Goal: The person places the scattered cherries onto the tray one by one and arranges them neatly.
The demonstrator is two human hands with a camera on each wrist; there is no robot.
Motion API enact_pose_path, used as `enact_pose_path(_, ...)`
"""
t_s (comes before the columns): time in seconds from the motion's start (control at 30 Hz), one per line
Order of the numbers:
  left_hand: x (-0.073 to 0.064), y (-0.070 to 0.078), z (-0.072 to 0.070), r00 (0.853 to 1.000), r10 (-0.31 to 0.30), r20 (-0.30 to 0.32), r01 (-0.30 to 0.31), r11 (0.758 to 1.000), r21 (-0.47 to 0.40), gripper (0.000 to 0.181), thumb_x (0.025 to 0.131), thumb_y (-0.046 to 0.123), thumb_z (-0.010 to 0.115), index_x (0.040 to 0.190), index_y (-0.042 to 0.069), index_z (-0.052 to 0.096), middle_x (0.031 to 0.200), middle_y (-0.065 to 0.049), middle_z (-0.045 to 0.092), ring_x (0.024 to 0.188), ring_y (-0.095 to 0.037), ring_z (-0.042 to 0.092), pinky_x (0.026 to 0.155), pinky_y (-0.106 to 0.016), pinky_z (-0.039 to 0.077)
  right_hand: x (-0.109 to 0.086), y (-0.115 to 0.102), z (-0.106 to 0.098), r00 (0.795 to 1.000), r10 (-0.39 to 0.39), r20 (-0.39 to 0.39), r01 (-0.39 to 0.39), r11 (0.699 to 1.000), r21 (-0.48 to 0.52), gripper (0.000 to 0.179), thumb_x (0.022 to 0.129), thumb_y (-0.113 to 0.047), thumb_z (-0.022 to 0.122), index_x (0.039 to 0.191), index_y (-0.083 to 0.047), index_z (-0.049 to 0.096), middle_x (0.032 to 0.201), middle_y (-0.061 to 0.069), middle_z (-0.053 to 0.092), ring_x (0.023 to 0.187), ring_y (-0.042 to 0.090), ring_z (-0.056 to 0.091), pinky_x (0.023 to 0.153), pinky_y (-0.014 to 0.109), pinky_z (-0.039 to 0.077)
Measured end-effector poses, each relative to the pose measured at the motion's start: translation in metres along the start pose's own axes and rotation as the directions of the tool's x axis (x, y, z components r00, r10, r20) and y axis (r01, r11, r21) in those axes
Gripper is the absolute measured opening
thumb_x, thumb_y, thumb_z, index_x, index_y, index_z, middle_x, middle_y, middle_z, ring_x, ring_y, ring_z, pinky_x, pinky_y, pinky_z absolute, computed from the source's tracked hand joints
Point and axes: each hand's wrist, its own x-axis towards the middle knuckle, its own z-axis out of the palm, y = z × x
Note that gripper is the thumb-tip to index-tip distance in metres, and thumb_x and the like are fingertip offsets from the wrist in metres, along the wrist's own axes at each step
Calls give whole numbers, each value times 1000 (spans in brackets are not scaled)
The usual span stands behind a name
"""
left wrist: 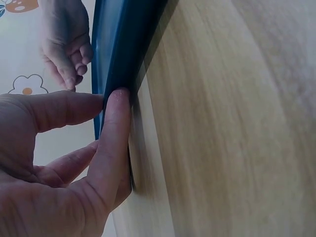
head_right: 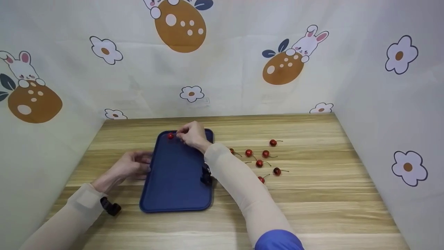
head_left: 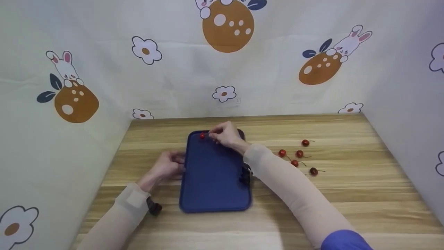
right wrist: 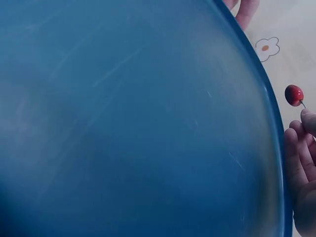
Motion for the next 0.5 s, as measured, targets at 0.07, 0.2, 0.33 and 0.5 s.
enact_pose_path(0.07,0,0,0,1000,2,10,-2,1000,-26,66,90,-11,65,155,-14,56,124,-28,75,100,-21,74,76,-32,69,1,0,2,1000,7,8,-6,1000,-14,10,99,-6,84,107,-2,89,89,12,84,62,7,68,57,18,60)
enact_pose_path(0.2,1,-1,1,999,-31,26,33,996,-82,68,90,-12,65,158,-11,55,121,-23,75,91,-18,73,72,-34,70,0,1,5,1000,20,19,-19,998,-62,9,100,-7,83,106,-4,89,90,11,84,63,6,67,57,19,59)
enact_pose_path(0.33,1,0,1,999,-43,27,45,996,-72,69,91,-12,66,159,-9,55,124,-23,74,93,-19,73,74,-36,70,1,0,7,1000,19,17,-17,994,-111,8,100,-7,84,104,-6,90,87,8,83,63,7,66,56,20,58)
enact_pose_path(0.5,0,-1,0,1000,-24,19,25,999,-36,67,91,-10,68,157,-10,56,126,-26,73,99,-22,74,77,-39,71,8,5,11,999,-23,29,28,982,-187,7,99,-8,84,99,-10,90,83,2,83,68,8,70,61,22,59)
